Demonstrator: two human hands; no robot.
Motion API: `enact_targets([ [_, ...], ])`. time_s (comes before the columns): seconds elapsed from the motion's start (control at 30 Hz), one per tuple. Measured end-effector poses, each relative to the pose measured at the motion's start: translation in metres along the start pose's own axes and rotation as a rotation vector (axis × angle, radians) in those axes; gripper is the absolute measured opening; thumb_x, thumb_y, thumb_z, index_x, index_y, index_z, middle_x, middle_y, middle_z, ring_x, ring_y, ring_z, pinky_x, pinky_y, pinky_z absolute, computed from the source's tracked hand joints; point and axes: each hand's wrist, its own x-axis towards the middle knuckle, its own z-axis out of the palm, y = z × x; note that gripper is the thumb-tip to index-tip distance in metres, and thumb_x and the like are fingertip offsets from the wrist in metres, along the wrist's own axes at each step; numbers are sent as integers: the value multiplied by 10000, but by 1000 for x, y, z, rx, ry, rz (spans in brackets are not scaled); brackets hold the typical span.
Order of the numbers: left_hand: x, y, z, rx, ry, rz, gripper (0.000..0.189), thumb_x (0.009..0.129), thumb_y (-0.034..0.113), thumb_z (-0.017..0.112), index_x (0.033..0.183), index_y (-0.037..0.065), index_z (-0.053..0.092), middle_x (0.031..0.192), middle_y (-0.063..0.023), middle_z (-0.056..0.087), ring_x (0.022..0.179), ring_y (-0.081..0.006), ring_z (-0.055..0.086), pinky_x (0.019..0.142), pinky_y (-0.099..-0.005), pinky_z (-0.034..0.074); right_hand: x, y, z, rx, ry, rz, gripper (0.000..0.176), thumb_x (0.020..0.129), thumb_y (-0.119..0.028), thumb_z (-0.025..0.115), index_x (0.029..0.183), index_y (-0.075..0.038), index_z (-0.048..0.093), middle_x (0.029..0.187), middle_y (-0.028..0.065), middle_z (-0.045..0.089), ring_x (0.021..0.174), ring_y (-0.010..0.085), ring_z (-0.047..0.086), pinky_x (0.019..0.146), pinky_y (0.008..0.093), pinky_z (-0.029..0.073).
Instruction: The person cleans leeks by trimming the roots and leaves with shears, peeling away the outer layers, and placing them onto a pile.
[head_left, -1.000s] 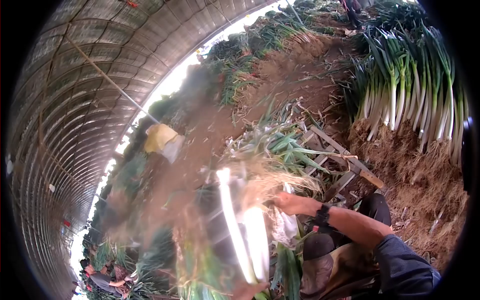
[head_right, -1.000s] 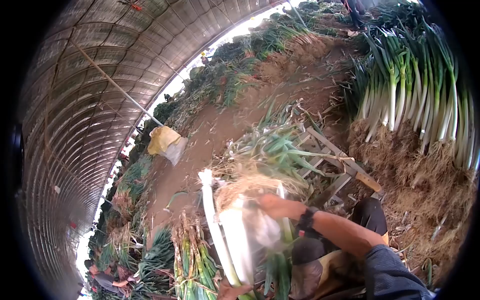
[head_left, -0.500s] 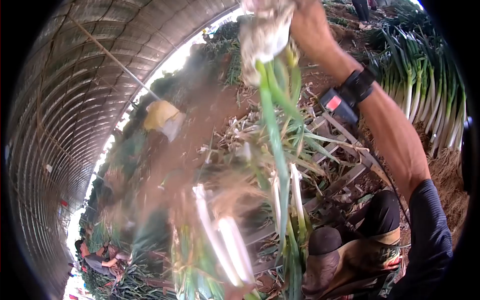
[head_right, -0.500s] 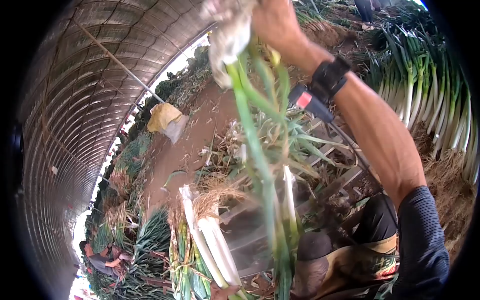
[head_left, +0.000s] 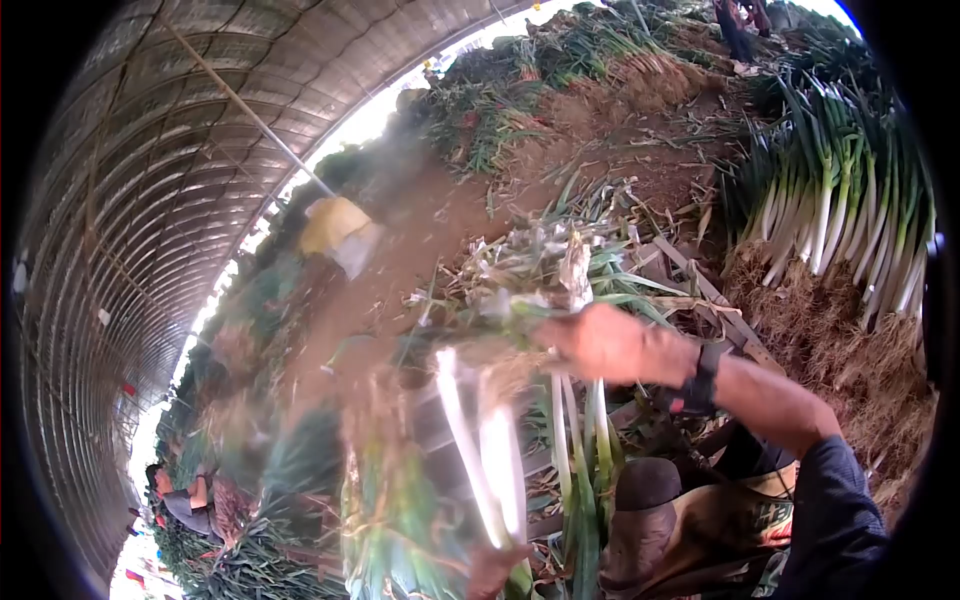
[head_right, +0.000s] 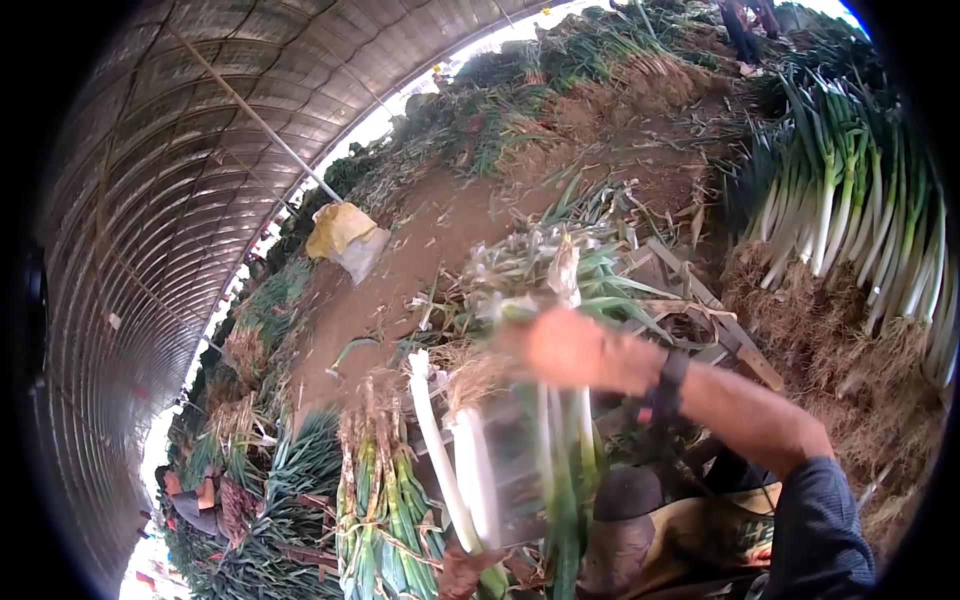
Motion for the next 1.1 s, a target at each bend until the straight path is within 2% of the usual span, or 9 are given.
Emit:
enact_targets([
  [0.1, -3, -6, 37, 1047, 65, 337, 487, 907, 3, 677, 1359, -45, 503, 1298, -182, 621, 1106, -241, 664, 888, -325, 596, -9, -48, 16, 116, 115, -54, 486, 875, -309, 726, 1225, -48, 513, 722, 71, 597, 478, 189, 558, 393, 336, 469],
  [0.23, 44, -57, -42, 374, -98, 323, 489, 917, 76, 708, 1356, -26, 517, 1308, -174, 615, 1106, -256, 670, 907, -314, 597, -15, -75, 10, -80, -64, 7, 341, 819, -203, 721, 1074, -62, 545, 764, 58, 579, 610, 180, 594, 438, 337, 476],
  [0.33, 19, -31, 20, 643, -154, 239, 488, 873, 112, 759, 1298, -15, 555, 1255, -179, 633, 1068, -253, 675, 917, -350, 590, -13, -47, 6, -309, 236, -105, 217, 745, -59, 652, 949, -55, 576, 844, 86, 591, 734, 199, 625, 471, 328, 499],
  [0.47, 11, -25, 14, 736, -129, 293, 388, 830, 96, 793, 1168, -10, 636, 1118, -151, 690, 954, -230, 703, 835, -364, 601, -12, 15, -34, -300, 227, 452, 194, 802, -56, 669, 962, 2, 576, 835, 142, 659, 642, 264, 687, 525, 378, 563],
  [0.6, 15, -18, -22, 676, -24, 317, 198, 770, 70, 816, 941, 13, 734, 846, -69, 738, 784, -192, 716, 731, -346, 588, -46, 8, -22, -295, 113, 422, 219, 767, 39, 620, 984, 17, 599, 918, 187, 655, 595, 266, 645, 505, 387, 555],
  [0.77, -28, 11, 55, 629, 49, 310, 264, 727, 23, 774, 987, -11, 737, 886, -97, 747, 792, -204, 721, 738, -333, 582, -84, -18, 22, -21, -13, 367, 75, 785, 31, 585, 850, 49, 616, 862, 203, 648, 606, 300, 650, 533, 401, 558],
  [0.97, -34, 14, 54, 652, 80, 259, 301, 678, -26, 756, 978, 1, 752, 903, -104, 754, 796, -220, 725, 760, -344, 578, -90, -53, 34, 337, -53, 219, 413, 909, -135, 580, 1301, -18, 519, 1200, 197, 606, 954, 307, 689, 839, 401, 601],
  [1.03, -37, 11, 78, 651, 84, 281, 278, 688, -10, 771, 965, 2, 750, 876, -96, 749, 767, -200, 712, 731, -321, 571, -68, -68, 21, 676, -319, 486, 571, 971, -245, 628, 1455, -23, 421, 1382, 209, 526, 1203, 297, 607, 1032, 405, 538],
  [1.1, -29, 6, 65, 721, -29, 249, 288, 795, 78, 719, 1071, -2, 704, 985, -123, 727, 871, -220, 694, 797, -343, 553, -70, -70, 43, 1120, -157, 535, 530, 969, -230, 642, 1410, -7, 449, 1352, 203, 529, 1177, 278, 607, 1002, 398, 542],
])
